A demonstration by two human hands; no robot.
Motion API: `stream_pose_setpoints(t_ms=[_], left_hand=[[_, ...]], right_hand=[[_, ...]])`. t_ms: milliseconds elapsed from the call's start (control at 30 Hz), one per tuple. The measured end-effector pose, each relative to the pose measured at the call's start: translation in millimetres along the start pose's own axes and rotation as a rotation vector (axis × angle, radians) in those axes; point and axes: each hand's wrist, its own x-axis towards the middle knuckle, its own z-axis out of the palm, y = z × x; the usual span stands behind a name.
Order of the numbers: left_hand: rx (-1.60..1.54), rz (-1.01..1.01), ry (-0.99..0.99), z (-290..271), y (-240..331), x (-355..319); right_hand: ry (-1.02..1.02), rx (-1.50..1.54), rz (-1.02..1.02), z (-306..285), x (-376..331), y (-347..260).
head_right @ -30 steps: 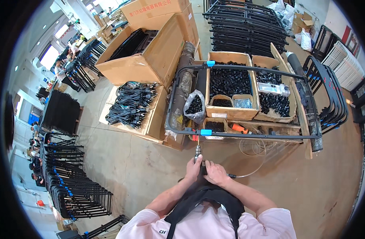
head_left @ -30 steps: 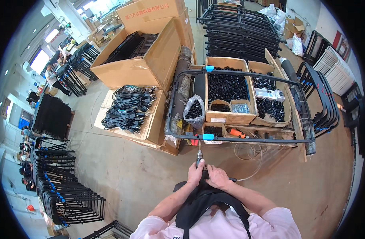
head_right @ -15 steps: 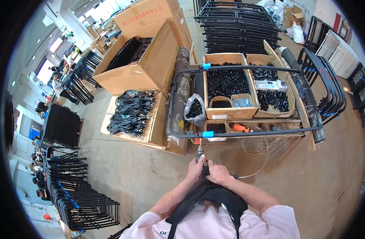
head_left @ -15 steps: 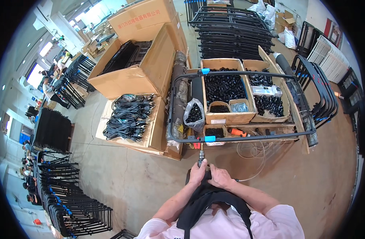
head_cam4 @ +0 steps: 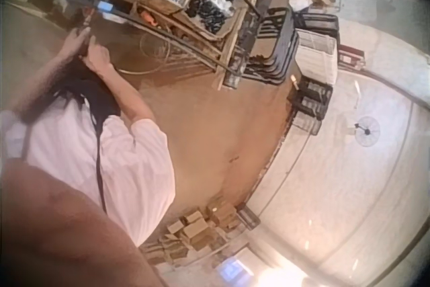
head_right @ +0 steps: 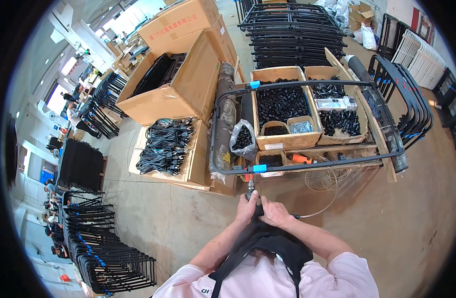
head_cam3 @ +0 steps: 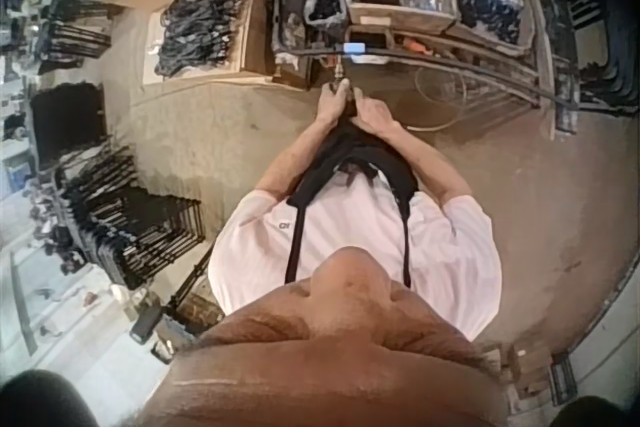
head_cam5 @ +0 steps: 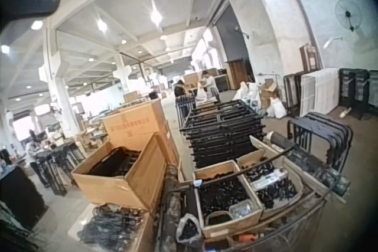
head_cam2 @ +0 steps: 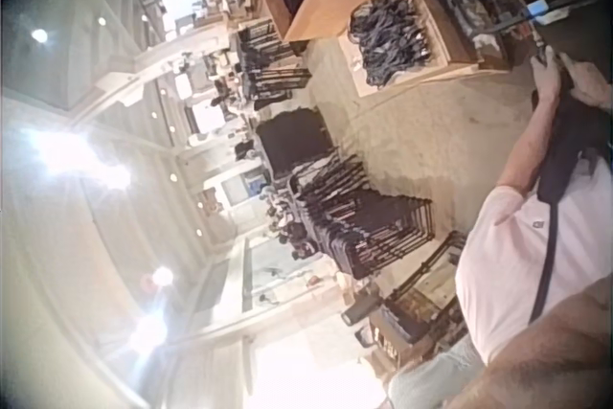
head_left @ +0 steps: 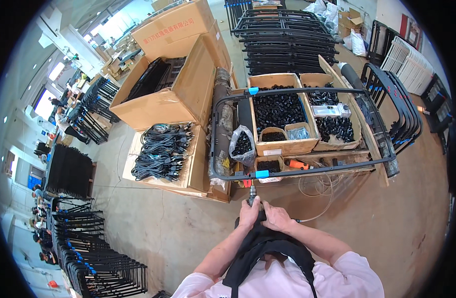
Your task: The person assembles a black electronic device, likely a treadmill console, in a warehouse setting. They attach a metal frame to the console, secure it with screws using a power drill, and connect a power cord to the back of the unit.
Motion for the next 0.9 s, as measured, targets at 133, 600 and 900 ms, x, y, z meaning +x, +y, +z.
stream_pose_setpoints(t_ms=[133, 600, 900], left_hand=[[0.001, -0.01, -0.016, 0, 8, -3], [-0.025, 0.015, 0.008, -1, -12, -12], [-0.182, 0.0, -0.069, 7, -15, -28]], right_hand=[[0.068, -0.057, -0.102, 3, -1, 3], [0.088, -0.015, -0.1, 14, -15, -5], [0.057, -0.059, -0.109, 19, -29, 6]])
